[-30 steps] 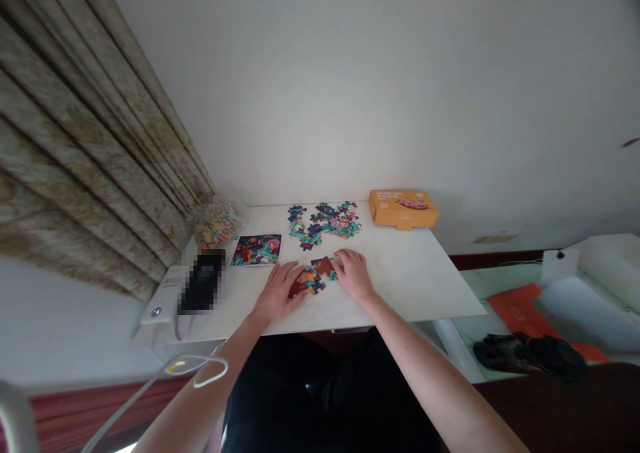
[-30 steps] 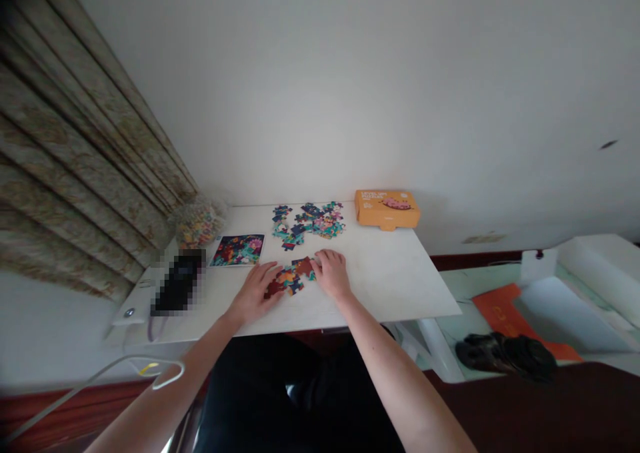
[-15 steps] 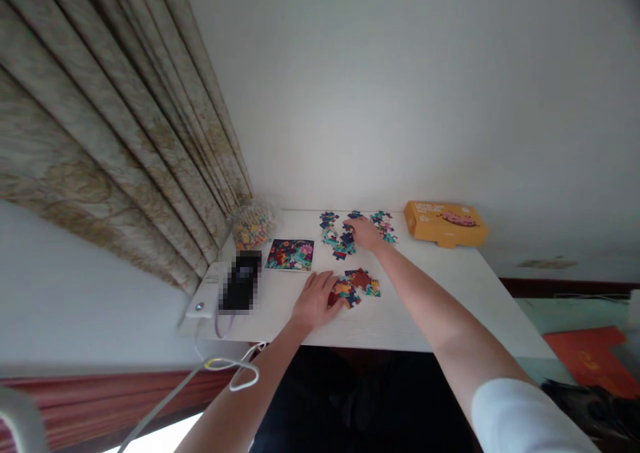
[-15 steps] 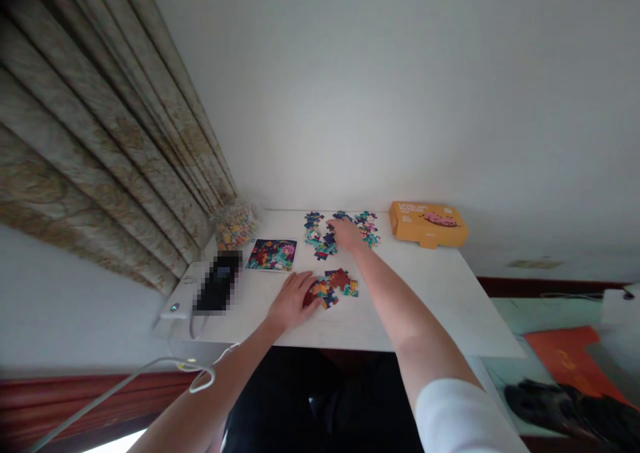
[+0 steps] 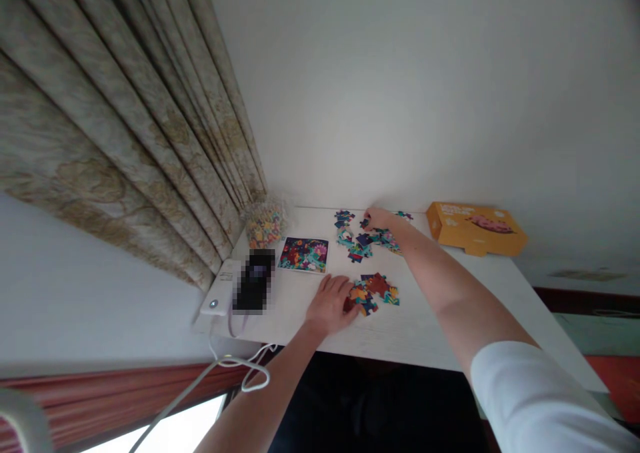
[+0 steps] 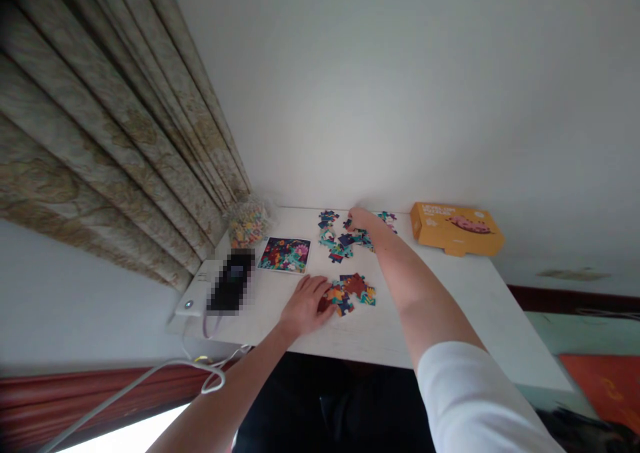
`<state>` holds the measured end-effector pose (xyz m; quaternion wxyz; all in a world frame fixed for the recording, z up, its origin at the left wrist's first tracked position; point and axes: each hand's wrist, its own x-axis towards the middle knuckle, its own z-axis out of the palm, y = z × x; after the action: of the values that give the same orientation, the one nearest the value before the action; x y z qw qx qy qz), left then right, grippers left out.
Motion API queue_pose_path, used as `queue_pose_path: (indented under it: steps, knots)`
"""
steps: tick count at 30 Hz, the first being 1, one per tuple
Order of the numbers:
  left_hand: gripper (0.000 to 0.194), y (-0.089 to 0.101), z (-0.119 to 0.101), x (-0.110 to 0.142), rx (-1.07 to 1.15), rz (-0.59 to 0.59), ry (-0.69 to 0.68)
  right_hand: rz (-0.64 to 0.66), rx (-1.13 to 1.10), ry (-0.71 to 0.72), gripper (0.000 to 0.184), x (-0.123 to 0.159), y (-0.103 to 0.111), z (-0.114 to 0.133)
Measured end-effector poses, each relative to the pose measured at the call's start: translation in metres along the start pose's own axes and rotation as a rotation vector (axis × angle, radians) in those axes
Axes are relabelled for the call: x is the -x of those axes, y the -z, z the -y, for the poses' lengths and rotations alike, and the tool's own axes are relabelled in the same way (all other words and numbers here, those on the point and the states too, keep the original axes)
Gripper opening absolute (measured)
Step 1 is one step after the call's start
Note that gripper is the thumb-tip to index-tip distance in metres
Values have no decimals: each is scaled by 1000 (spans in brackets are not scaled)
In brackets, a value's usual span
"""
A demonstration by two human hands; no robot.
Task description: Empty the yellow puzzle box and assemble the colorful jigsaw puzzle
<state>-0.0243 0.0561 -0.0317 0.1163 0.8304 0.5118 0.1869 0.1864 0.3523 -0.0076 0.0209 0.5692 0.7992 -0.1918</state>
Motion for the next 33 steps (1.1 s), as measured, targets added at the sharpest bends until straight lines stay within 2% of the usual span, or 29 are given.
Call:
queue_pose_path:
  steps: [3,5,10,13,15,19,21,25,28,33]
  knots:
    - [43,-1,1,0,11,-5,-2,45,-48,-8,30,-4,1,0]
    - [42,-1,1,0,19,1,-3,48,-88,-9,22,-4,2,0]
    - [44,1,0,-1,21,10,2,17,-239,-11,27,12,10,-13]
    - [44,1,0,-1,12,16,-3,137,-340,-15,33,33,10,-25]
    - [43,1,0,-1,8,19,-7,196,-332,9,44,48,6,-28]
    - [42,1,0,-1,9,14,-10,134,-225,47,53,64,-3,-23]
    - [41,1,0,-2,7,15,-12,159,-164,5,47,65,-4,-17]
    - [41,0,0,-2,8,16,-9,216,-71,-53,20,62,-2,-6]
    - [41,1,0,-2,14,10,-4,171,-98,-50,17,65,-3,-4]
    - [40,1,0,-2,13,13,-5,-36,-240,-81,29,73,-15,-10]
